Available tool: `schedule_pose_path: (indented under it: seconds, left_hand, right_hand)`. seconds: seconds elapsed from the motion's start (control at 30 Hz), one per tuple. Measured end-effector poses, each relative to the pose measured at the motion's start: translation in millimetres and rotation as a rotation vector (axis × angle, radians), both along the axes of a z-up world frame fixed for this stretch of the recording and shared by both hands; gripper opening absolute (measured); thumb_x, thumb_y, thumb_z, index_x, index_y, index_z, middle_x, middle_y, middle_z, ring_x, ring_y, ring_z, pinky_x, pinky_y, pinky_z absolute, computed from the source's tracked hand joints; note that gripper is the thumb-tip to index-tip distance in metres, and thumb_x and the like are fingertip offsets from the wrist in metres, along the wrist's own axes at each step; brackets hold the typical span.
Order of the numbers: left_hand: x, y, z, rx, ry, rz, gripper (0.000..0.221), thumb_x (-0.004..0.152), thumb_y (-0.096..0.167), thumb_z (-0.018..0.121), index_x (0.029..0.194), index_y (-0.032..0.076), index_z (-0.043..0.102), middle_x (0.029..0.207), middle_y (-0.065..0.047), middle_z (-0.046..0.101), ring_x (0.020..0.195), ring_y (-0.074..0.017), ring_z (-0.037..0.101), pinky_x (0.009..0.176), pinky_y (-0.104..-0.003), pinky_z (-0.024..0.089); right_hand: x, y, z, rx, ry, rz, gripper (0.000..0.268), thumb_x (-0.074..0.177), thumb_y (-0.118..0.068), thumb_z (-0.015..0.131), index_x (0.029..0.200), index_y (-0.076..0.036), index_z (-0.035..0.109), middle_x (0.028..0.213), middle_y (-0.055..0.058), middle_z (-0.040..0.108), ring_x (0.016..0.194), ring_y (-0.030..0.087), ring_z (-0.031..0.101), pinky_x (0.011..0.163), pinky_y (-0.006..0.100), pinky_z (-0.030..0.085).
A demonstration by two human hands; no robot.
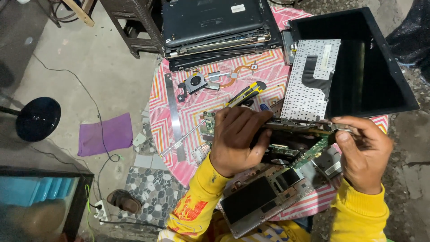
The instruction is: Aligning and installing a motherboard into a laptop chassis during a repair process.
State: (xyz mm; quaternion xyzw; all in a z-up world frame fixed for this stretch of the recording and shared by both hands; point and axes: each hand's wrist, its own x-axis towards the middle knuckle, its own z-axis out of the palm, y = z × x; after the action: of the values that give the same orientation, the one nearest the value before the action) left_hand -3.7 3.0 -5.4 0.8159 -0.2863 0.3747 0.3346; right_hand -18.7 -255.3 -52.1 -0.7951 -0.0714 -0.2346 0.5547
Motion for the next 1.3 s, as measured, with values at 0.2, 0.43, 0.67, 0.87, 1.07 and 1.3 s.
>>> schedule_pose_path:
  seconds: [0.2,0.43,0.67,0.87,1.07,1.3]
  left_hand:
    - [0.0,-0.4,2.5,0.001,-0.007,-0.004,0.022,0.09,0.018,0.063,0.107,0.006,0.067,0.089,-0.003,0.066,0.083,-0.0268,0.061,0.08,-0.04,0.038]
    - [0.7,-0.4,5.1,-0.012,-0.04,-0.023,0.025,0.095,0.021,0.059,0.109,0.003,0.067,0.089,-0.005,0.068,0.081,-0.0274,0.061,0.078,-0.04,0.039]
    - [1.3,0.0,4.9,-0.025,-0.044,-0.028,0.026,0.095,0.021,0.059,0.113,0.003,0.066,0.089,-0.005,0.068,0.083,-0.0257,0.063,0.079,-0.038,0.04]
    - [1.2,0.1,4.6,-0.016,-0.038,-0.027,0.026,0.096,0.022,0.06,0.113,0.003,0.066,0.09,-0.005,0.068,0.084,-0.0263,0.064,0.08,-0.038,0.04]
    - [3.2,-0.4,7.0,-0.01,-0.048,-0.039,0.023,0.094,0.022,0.059,0.108,0.005,0.067,0.086,-0.005,0.066,0.081,-0.0259,0.06,0.077,-0.038,0.038]
    - [0.0,-1.3,6.2,-0.008,-0.037,-0.005,0.027,0.096,0.028,0.059,0.107,0.006,0.069,0.088,-0.005,0.068,0.081,-0.0258,0.061,0.079,-0.039,0.038]
  right_hand:
    - [-1.2,-6.1,-6.8,-0.042,0.011,-0.034,0.035,0.101,-0.026,0.065,0.119,0.004,0.067,0.102,0.013,0.065,0.079,0.014,0.053,0.071,0.025,0.038]
    - [-2.5,-7.5,-14.0,-0.024,0.017,-0.077,0.036,0.099,-0.029,0.068,0.12,0.001,0.068,0.088,0.006,0.058,0.069,0.008,0.042,0.065,0.023,0.028]
    - [-2.1,-2.3,-15.2,0.009,-0.008,-0.08,0.035,0.101,-0.026,0.067,0.121,0.004,0.067,0.103,0.012,0.065,0.074,0.01,0.046,0.068,0.023,0.033]
    - [0.7,-1.1,-12.7,0.117,-0.058,-0.019,0.031,0.102,-0.02,0.066,0.119,0.006,0.062,0.11,0.019,0.066,0.107,0.032,0.072,0.088,0.031,0.054]
    - [3.1,-6.5,-12.0,0.216,-0.079,0.048,0.031,0.101,-0.021,0.067,0.119,0.003,0.061,0.106,0.015,0.065,0.105,0.032,0.074,0.094,0.037,0.065]
    - [3.3,-0.5,-15.3,0.182,-0.101,0.025,0.031,0.101,-0.019,0.066,0.118,0.006,0.061,0.105,0.016,0.063,0.104,0.032,0.071,0.101,0.041,0.063]
